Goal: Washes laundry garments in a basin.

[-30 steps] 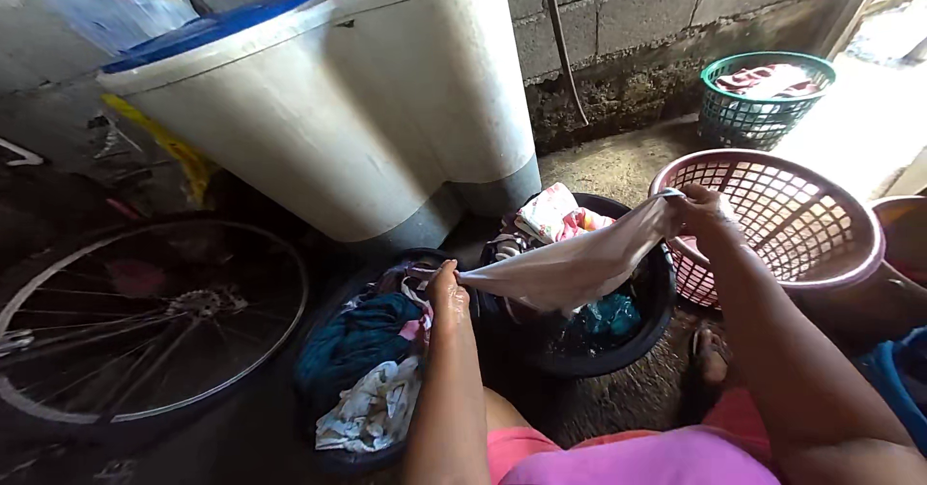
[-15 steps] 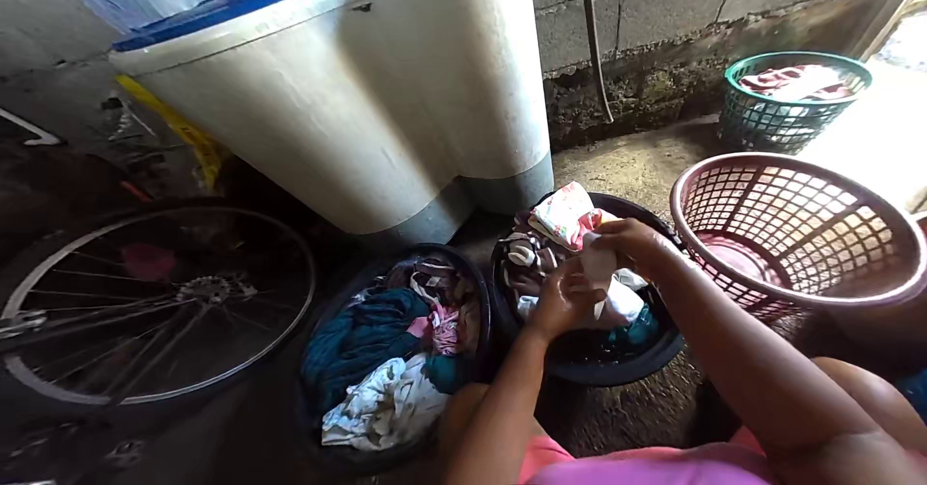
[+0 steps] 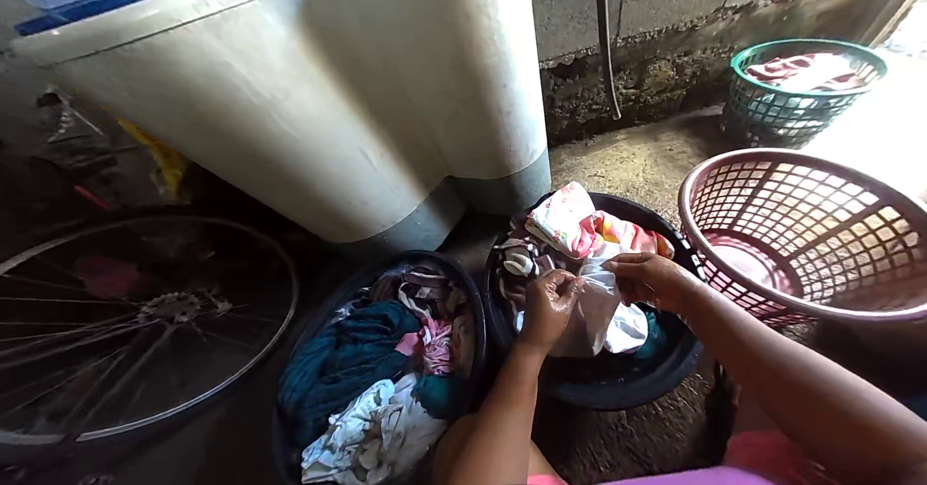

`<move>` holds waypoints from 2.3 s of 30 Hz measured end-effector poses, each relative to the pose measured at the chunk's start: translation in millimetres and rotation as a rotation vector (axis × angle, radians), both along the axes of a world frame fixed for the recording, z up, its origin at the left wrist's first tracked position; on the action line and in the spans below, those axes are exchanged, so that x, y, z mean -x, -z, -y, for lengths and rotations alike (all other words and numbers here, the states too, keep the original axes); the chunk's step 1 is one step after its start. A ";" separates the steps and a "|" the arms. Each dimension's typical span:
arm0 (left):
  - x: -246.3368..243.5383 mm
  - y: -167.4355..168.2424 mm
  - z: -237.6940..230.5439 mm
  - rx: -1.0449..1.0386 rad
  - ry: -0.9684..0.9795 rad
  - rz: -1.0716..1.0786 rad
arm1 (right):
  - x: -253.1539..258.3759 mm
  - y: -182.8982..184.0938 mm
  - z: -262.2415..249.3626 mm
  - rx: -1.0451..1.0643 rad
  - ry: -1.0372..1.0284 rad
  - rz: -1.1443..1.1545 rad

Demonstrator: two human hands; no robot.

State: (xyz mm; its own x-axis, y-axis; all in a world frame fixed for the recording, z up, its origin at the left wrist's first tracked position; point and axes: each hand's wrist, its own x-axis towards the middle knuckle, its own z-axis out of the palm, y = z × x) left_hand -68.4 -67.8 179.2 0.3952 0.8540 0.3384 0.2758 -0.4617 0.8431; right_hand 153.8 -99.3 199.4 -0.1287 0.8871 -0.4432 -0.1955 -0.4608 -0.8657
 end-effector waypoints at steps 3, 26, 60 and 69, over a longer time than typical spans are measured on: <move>-2.0 0.9 -8.8 0.029 -0.021 0.035 | -8.7 7.0 1.3 -0.016 0.061 0.064; -20.1 20.4 -14.8 0.134 -0.003 -0.769 | -29.7 -83.5 26.6 -0.954 0.481 -0.424; 7.6 -6.1 -23.8 0.582 0.346 -0.170 | 7.6 -60.7 12.8 -0.680 0.239 -0.155; 8.3 -7.1 -36.8 0.239 0.000 -0.404 | -50.0 -52.5 5.9 -0.567 0.400 0.092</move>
